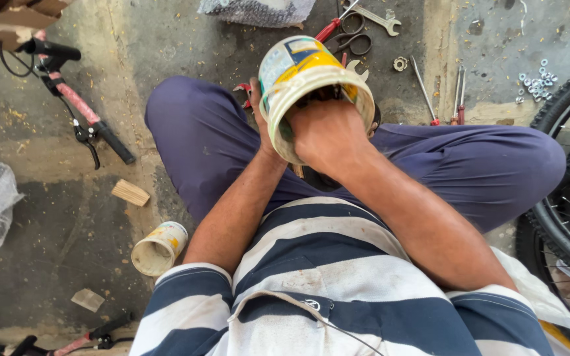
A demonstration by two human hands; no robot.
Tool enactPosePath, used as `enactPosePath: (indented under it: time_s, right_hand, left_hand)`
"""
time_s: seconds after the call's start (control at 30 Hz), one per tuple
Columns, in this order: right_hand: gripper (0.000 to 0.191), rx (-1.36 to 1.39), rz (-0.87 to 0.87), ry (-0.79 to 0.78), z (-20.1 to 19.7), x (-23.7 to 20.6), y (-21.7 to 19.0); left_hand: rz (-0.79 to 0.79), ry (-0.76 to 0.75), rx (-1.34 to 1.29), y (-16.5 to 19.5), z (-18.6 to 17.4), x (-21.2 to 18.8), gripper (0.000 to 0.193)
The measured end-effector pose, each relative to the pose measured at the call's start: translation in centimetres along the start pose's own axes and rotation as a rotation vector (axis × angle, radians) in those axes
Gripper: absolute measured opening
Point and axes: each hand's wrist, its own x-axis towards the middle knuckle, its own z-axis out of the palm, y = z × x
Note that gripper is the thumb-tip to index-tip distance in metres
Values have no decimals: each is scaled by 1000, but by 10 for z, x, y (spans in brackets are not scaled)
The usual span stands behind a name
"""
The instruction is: The person sits on the workshop floor and sorts small metal fasteners by hand from a plastic bucket, picking out bolts and placing them back. The person then fits a pedal onto the crank arm of a bicycle frame and tightens it by hand.
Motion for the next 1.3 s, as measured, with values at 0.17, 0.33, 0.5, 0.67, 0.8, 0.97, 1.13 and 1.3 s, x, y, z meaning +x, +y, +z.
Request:
enactPosePath:
  time_s: [0.17,0.33,0.5,0.67,0.8,0.97,1.13,1.3]
  right_hand:
    - [20,-107,35,-83,-6,-20,5]
    - [21,-109,63,-100,-12,-21,-1]
    - [37,-38,15,31,-17,-31,-6]
    - [36,-52,124,91,-11,-25,7]
    - [19,-14,238,27,2,-2,26]
    - [30,-44,102,129,5,-2,17]
    - [25,275,164,333,-21,-47,7]
    - [48,465,341,542,-34,-48,36]
  left_hand:
    - [53,22,4,3,-4,4,80]
    - [37,66,12,0,-8,5,79]
    - [38,87,10,1,-9,7,77]
    - [20,31,5,-6,-10,7,83]
    - [107,23,139,-13,-9,7,85]
    - [41,34,52,-7,-11,5,89]
    - [122,66,20,0,-12,8,83]
    - [161,83,32,-2,-3,10,82]
